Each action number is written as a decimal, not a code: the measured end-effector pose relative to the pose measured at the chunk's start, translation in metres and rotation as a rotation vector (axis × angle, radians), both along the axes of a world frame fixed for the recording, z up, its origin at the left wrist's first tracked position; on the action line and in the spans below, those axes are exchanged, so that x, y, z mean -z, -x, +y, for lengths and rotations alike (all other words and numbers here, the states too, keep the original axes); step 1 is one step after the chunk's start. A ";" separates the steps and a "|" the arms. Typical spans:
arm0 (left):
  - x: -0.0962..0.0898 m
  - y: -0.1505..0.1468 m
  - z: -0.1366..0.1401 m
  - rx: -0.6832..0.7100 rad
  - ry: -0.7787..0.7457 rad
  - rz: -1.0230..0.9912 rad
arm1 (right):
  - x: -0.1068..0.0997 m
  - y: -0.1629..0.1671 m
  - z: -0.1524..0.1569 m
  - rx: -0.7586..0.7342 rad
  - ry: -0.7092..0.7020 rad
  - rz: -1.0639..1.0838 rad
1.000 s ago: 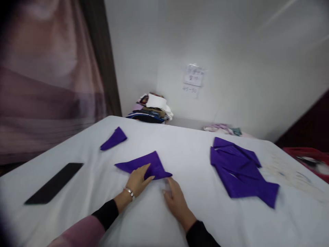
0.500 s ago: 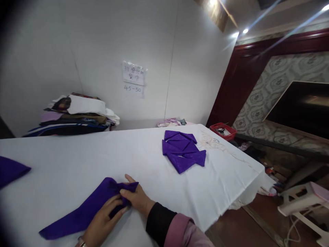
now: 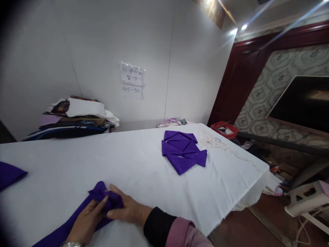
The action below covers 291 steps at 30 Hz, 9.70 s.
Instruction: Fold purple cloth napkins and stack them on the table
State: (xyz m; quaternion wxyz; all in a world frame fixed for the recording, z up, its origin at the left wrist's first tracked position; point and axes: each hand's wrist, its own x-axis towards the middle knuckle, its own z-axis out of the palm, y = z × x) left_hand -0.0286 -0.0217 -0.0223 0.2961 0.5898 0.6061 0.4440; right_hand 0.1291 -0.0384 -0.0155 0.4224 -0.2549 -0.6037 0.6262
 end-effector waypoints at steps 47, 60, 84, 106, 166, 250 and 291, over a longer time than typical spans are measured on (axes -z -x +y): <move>0.012 0.026 -0.016 0.040 0.024 0.192 | 0.020 0.009 0.011 0.279 -0.627 -0.739; 0.008 0.030 -0.020 -0.002 -0.020 0.133 | 0.012 0.025 0.003 0.309 -0.567 -0.731; -0.010 0.113 -0.004 -0.565 0.090 -0.199 | -0.007 -0.058 0.040 0.816 0.214 0.175; -0.020 0.123 -0.022 -0.694 -0.073 -0.204 | 0.017 -0.073 0.013 0.889 0.195 0.029; -0.040 0.106 -0.103 0.165 -0.436 0.604 | 0.011 -0.116 -0.061 0.438 -0.605 -0.971; -0.048 0.174 -0.160 0.264 -0.186 0.545 | -0.046 -0.163 -0.071 0.463 0.017 -0.731; 0.007 0.160 0.129 -0.379 0.199 0.323 | 0.019 -0.118 0.137 0.784 -0.229 -1.389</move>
